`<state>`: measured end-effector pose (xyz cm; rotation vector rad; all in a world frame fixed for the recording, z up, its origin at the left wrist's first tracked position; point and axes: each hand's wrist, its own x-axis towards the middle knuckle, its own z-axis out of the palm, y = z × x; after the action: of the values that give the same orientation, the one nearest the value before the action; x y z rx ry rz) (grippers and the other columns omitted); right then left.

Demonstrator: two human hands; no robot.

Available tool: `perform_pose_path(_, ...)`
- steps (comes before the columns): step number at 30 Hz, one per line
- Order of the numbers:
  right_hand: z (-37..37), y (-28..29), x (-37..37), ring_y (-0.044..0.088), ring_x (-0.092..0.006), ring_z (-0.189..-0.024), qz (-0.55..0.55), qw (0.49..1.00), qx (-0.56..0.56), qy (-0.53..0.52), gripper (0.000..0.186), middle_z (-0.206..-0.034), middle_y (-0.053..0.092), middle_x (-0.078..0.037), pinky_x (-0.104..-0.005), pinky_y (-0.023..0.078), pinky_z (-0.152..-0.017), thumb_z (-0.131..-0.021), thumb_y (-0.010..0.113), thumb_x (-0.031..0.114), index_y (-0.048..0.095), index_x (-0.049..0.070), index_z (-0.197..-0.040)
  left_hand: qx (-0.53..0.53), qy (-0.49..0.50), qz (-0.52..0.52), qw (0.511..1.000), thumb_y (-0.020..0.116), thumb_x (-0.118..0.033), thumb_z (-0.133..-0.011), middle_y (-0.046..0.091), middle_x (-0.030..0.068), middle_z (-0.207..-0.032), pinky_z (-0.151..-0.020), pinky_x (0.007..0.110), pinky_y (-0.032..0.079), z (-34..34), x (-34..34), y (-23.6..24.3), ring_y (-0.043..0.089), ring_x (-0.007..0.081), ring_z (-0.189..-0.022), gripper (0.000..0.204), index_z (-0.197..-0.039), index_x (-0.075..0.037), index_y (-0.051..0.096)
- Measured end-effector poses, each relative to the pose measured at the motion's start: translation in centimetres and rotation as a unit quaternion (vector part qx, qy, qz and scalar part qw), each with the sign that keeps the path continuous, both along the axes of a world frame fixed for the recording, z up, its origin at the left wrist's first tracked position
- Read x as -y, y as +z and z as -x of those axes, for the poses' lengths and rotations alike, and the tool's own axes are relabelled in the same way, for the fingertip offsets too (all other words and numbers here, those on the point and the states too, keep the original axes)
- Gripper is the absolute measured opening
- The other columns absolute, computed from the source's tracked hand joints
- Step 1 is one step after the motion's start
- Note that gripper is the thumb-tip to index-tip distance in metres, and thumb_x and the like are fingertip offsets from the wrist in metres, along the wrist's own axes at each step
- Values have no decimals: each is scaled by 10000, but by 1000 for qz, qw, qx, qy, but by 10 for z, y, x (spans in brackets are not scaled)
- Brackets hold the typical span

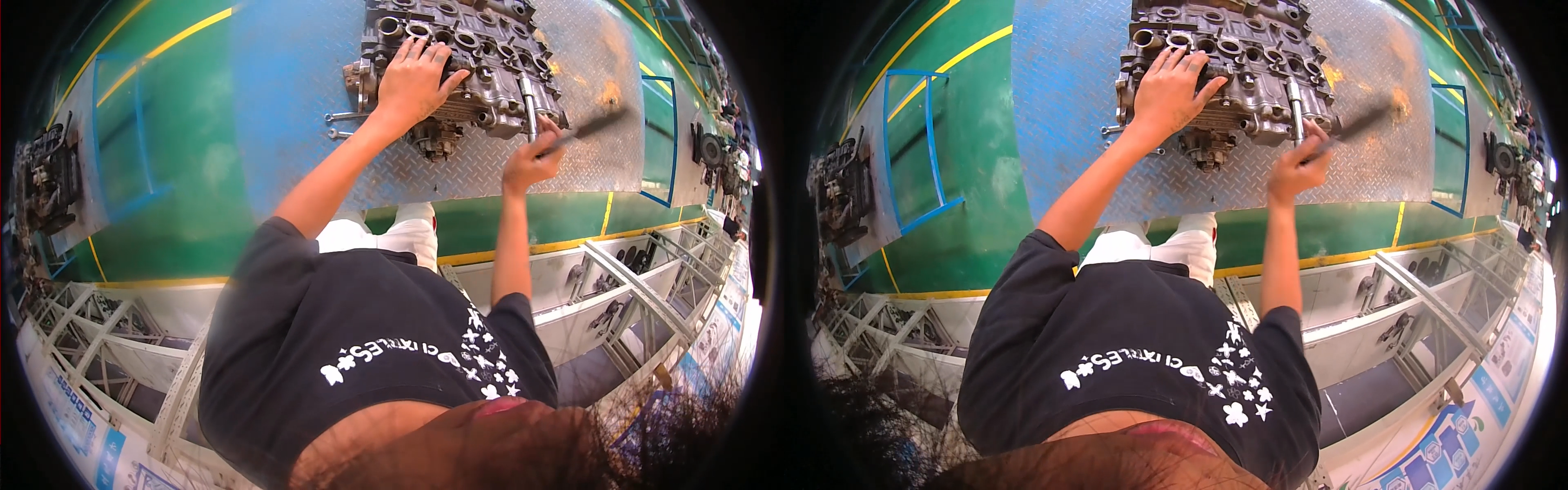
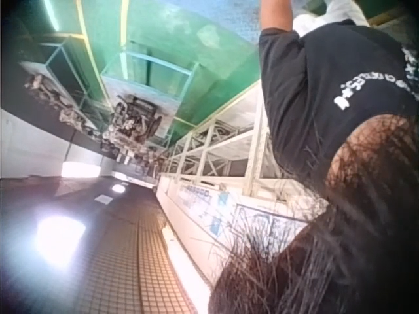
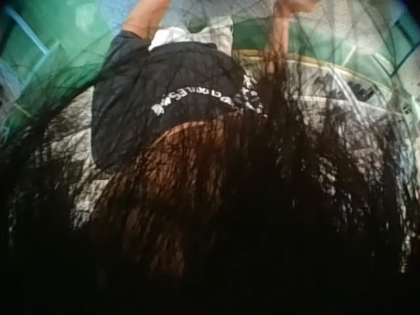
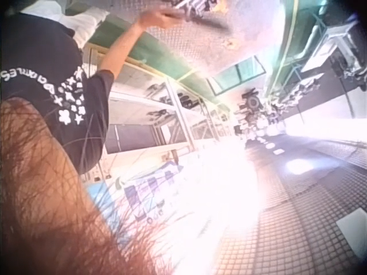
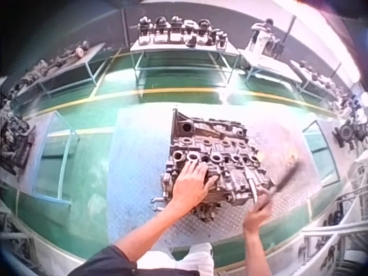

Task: The person uses a socket wrench to loosen bolts on an engine cylinder head, then lifts and rotates the cylinder head to show its underside.

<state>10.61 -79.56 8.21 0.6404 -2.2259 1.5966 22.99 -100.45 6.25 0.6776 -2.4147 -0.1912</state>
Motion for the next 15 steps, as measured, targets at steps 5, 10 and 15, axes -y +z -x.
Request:
perform_pose_path(5, 12, 8, 10, 720, -284, -1025, -40, 994, -93, 44, 303, -1151, 705, -198, -404, 600, -945, -1093, 490, 154, 595, -115, -1185, -3, 0, -20, 1000, 577, -570, -997, 727, 135, -1227, -1117, 424, 462, -4, -3, 5, 650, 313, -1223, 579, -1217, -47, 688)
perform_pose_path(10, 34, 9, 23, 715, -301, -1015, 300, 877, 325, -187, 391, -1151, 689, -241, -401, 612, -926, -1129, 390, 240, 581, -101, -1132, 2, -6, -25, 1000, 574, -567, -1000, 724, 133, -1236, -1119, 426, 460, -4, -2, 5, 647, 320, -1228, 577, -1230, -48, 679)
perform_pose_path(15, 26, 10, -13, 724, -314, -1016, -230, 934, -258, 87, 340, -1141, 711, -212, -422, 608, -908, -1099, 488, 210, 596, -97, -1201, 3, -7, -34, 999, 575, -566, -1000, 720, 132, -1246, -1115, 433, 460, -3, -2, 7, 640, 322, -1243, 572, -1239, -57, 678)
